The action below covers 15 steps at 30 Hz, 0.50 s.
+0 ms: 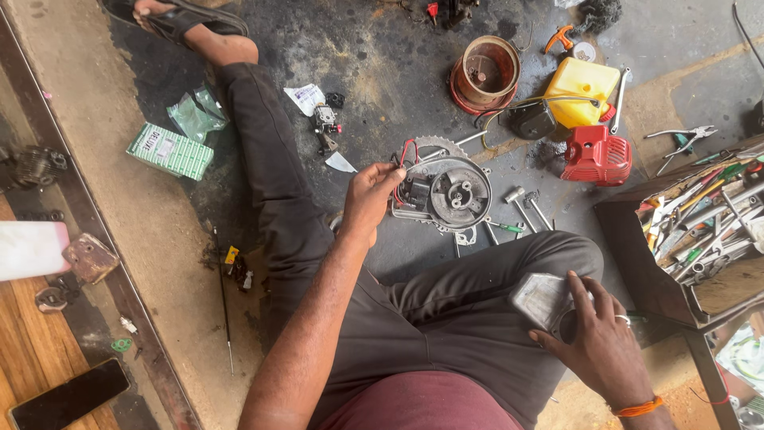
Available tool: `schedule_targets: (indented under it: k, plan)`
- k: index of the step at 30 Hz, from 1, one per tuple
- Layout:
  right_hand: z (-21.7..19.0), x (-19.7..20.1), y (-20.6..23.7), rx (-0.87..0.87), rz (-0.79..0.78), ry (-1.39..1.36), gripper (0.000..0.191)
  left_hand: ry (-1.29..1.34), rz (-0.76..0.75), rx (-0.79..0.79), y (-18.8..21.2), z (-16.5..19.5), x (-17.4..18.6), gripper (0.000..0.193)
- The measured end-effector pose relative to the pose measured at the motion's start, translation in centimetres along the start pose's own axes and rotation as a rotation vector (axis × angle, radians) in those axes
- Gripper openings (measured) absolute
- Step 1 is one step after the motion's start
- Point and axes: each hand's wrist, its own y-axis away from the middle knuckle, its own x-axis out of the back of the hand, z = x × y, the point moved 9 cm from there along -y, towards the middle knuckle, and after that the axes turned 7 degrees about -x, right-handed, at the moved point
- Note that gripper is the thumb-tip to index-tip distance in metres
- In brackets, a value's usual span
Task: The person sits on the floor and works on a small engine casing. They connect wires, wipe the casing with a cloth, and use a T-handle wrench to tighten bolts on the engine part.
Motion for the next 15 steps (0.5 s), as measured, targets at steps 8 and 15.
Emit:
schedule_targets:
  k: [8, 15]
  plan:
    - [-6.1, 6.8, -2.2, 0.13, 0.222, -0.164, 0.107, 0.08, -0.058, 0.117, -0.7, -0.7, 2.4, 0.031]
    - [-18.7, 11.3, -4.9, 0.445, 0.406, -0.167, 0.1, 0.192, -0.068, 0.183, -0.8, -1.0, 1.0, 0.028]
